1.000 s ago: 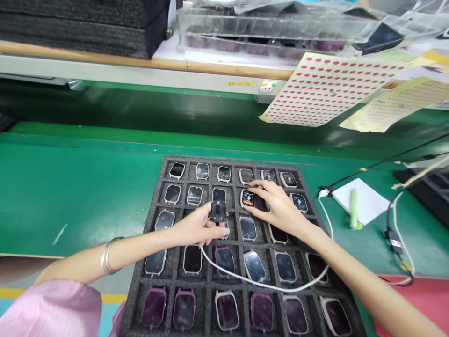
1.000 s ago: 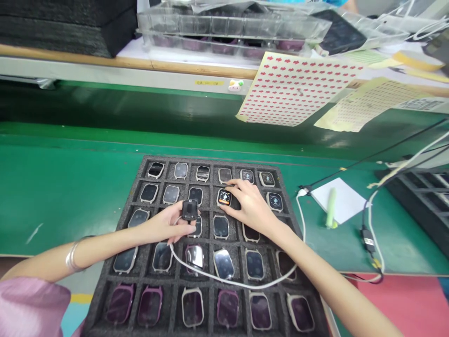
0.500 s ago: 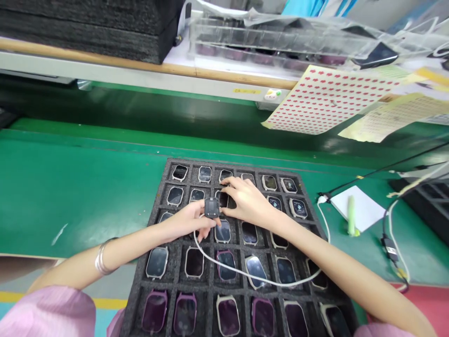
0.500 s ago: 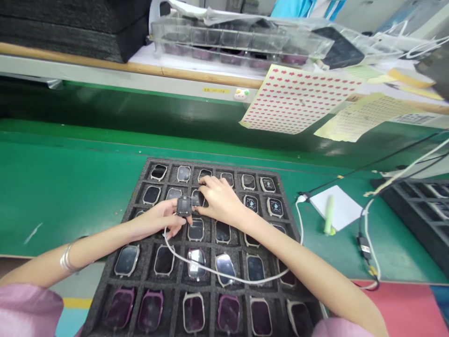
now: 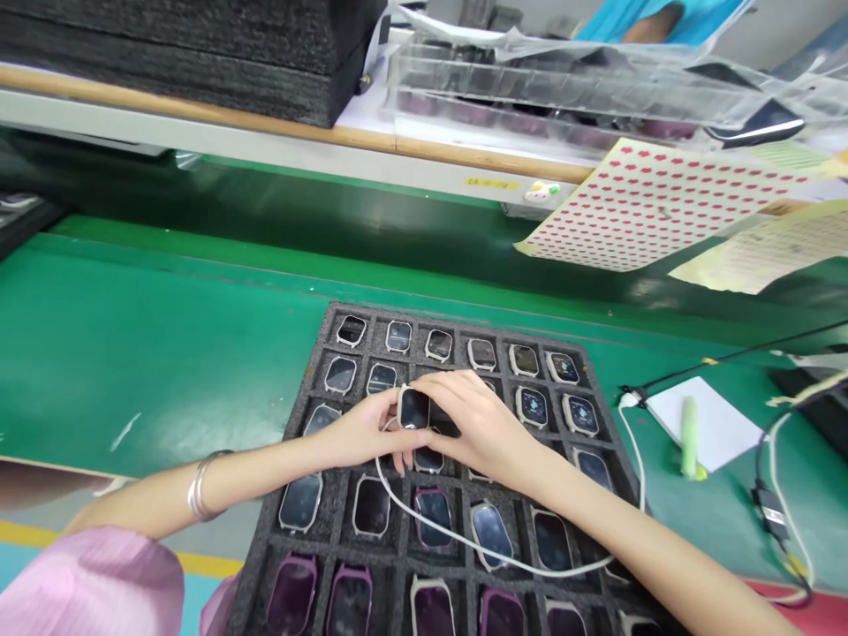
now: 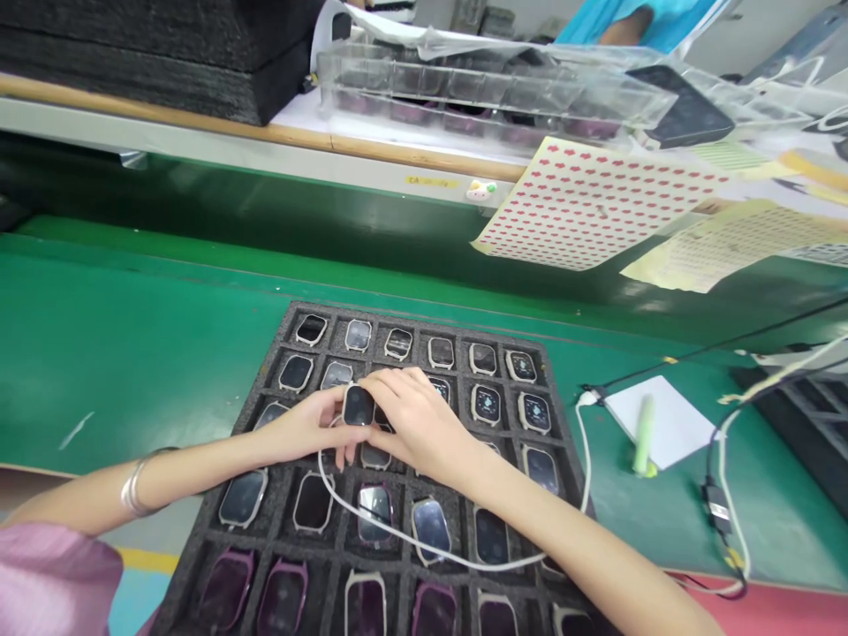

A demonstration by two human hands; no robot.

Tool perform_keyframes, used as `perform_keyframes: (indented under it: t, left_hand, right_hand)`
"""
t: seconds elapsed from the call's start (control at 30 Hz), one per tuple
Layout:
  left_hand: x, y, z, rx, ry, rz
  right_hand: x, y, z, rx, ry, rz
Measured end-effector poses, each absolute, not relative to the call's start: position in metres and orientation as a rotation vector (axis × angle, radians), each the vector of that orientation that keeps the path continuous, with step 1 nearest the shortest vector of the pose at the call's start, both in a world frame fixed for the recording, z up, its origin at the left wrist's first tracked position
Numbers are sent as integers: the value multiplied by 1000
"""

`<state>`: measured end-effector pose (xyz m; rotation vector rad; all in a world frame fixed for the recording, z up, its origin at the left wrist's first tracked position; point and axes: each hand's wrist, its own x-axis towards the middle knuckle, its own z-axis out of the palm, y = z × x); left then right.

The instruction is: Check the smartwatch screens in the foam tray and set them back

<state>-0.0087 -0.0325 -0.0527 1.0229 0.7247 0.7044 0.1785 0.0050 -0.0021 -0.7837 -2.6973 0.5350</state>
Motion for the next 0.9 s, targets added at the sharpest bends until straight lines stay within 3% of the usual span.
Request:
perform_keyframes:
  t: [0.9]
  left_hand:
    - [-12,-34,-43,1001,802,665]
  right_hand:
    - [178,-4,-26,-714,-2404,586]
